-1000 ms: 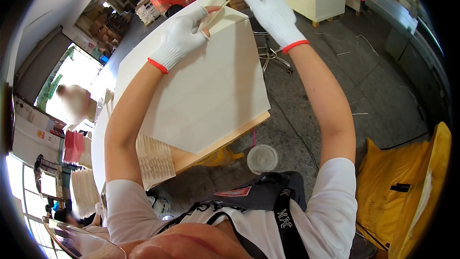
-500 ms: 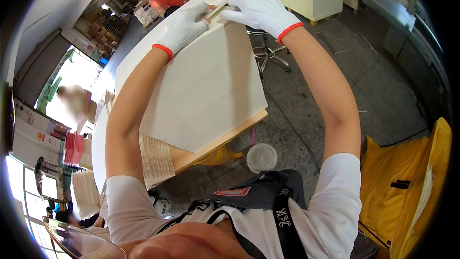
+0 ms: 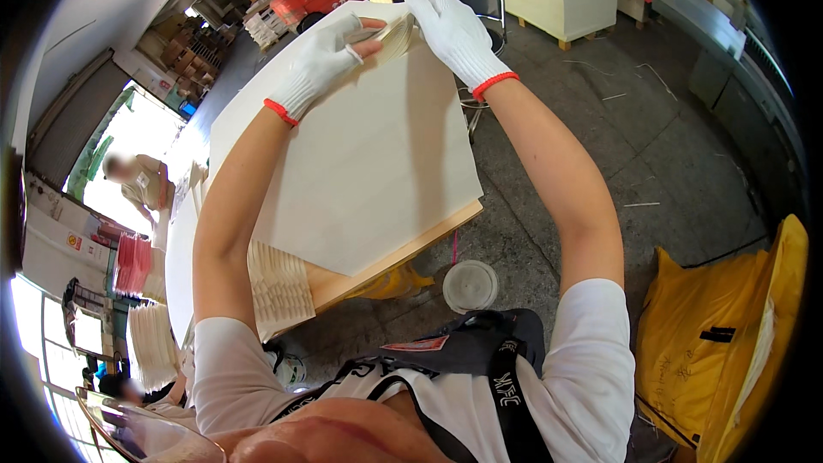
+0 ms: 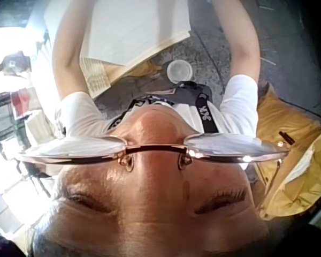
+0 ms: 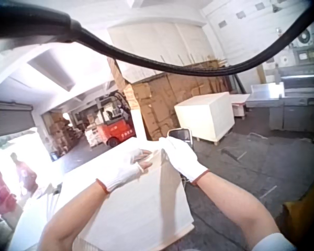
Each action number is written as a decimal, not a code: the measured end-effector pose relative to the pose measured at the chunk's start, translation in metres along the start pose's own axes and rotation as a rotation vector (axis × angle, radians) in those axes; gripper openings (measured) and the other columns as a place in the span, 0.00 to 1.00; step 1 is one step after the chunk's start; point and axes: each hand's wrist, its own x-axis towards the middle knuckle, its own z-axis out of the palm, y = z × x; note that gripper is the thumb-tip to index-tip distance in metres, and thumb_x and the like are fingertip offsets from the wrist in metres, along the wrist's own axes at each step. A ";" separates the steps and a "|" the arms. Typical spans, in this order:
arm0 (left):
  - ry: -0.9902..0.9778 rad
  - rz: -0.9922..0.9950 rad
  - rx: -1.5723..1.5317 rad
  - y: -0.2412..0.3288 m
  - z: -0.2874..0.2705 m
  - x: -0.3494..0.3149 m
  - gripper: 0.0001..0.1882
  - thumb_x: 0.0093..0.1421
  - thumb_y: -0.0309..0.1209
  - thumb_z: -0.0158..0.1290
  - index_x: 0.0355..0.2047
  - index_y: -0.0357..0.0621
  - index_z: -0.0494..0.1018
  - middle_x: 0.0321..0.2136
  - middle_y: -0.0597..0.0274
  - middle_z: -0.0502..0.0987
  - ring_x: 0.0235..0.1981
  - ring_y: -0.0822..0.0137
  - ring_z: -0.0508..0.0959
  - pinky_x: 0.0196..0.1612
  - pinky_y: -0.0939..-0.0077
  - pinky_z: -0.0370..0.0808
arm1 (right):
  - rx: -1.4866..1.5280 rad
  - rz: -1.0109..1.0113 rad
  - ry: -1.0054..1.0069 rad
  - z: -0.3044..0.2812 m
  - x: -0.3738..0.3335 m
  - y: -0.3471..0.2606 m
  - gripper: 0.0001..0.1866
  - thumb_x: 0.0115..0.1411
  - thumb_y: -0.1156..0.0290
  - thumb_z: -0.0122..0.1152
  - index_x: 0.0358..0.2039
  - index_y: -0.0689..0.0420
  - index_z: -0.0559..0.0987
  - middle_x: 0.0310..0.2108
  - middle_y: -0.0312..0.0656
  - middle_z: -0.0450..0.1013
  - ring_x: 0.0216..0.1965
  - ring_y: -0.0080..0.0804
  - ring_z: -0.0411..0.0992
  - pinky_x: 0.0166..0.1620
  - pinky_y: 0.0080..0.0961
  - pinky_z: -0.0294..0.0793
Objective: The person repeatedly picks up stacks of white paper sheets from a table, aligns the edges, and places them onto a growing pile. The person wears white gloves and a KFC-branded headstrap while working in a warehouse environment.
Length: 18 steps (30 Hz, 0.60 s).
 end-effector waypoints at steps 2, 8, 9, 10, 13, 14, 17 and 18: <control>-0.005 0.011 -0.009 -0.002 0.002 0.002 0.23 0.60 0.38 0.58 0.53 0.41 0.73 0.40 0.58 0.81 0.40 0.70 0.78 0.44 0.73 0.74 | -0.008 0.006 0.001 0.000 0.000 0.001 0.31 0.67 0.42 0.40 0.37 0.59 0.77 0.28 0.49 0.74 0.35 0.49 0.73 0.42 0.38 0.69; 0.015 0.075 0.015 -0.006 -0.002 0.003 0.24 0.58 0.36 0.61 0.53 0.40 0.73 0.43 0.56 0.81 0.40 0.68 0.78 0.45 0.73 0.74 | -0.045 0.000 -0.001 0.000 0.001 0.004 0.31 0.67 0.41 0.39 0.38 0.59 0.77 0.31 0.51 0.75 0.38 0.53 0.73 0.44 0.40 0.69; 0.018 0.072 0.025 -0.003 -0.002 0.002 0.24 0.58 0.36 0.61 0.53 0.40 0.73 0.43 0.56 0.81 0.40 0.67 0.78 0.45 0.73 0.74 | -0.048 -0.003 0.003 0.001 0.001 0.006 0.31 0.67 0.41 0.39 0.38 0.59 0.77 0.32 0.51 0.75 0.38 0.53 0.73 0.44 0.40 0.69; 0.021 0.070 0.034 -0.002 -0.002 0.002 0.24 0.58 0.36 0.61 0.53 0.40 0.73 0.43 0.56 0.81 0.41 0.67 0.78 0.45 0.73 0.74 | -0.051 -0.006 0.007 0.001 0.001 0.008 0.31 0.67 0.41 0.39 0.39 0.59 0.77 0.32 0.51 0.75 0.38 0.53 0.73 0.45 0.40 0.69; 0.033 0.090 0.006 -0.005 0.001 0.002 0.22 0.60 0.34 0.58 0.53 0.40 0.73 0.43 0.55 0.81 0.42 0.67 0.78 0.46 0.73 0.73 | -0.033 0.010 -0.010 0.001 0.002 0.007 0.32 0.66 0.40 0.39 0.38 0.59 0.77 0.31 0.52 0.75 0.38 0.53 0.73 0.44 0.40 0.69; 0.048 0.109 -0.065 -0.007 0.002 0.002 0.20 0.60 0.31 0.57 0.53 0.40 0.74 0.44 0.57 0.80 0.43 0.68 0.77 0.48 0.74 0.73 | -0.028 0.007 0.005 0.002 0.001 0.006 0.33 0.66 0.39 0.39 0.37 0.60 0.76 0.31 0.52 0.74 0.38 0.53 0.73 0.44 0.40 0.69; 0.096 0.218 -0.121 -0.015 0.003 0.005 0.18 0.61 0.25 0.54 0.52 0.41 0.74 0.46 0.60 0.78 0.44 0.70 0.76 0.50 0.76 0.72 | -0.043 0.012 0.011 0.002 -0.002 0.000 0.33 0.66 0.38 0.40 0.35 0.60 0.75 0.30 0.53 0.74 0.37 0.54 0.72 0.43 0.40 0.69; 0.113 0.287 -0.038 -0.017 0.001 0.007 0.17 0.61 0.25 0.53 0.51 0.41 0.75 0.46 0.60 0.78 0.44 0.70 0.76 0.50 0.76 0.71 | -0.070 0.026 -0.013 0.000 -0.002 -0.002 0.34 0.65 0.38 0.40 0.34 0.60 0.75 0.30 0.54 0.74 0.37 0.54 0.72 0.42 0.41 0.69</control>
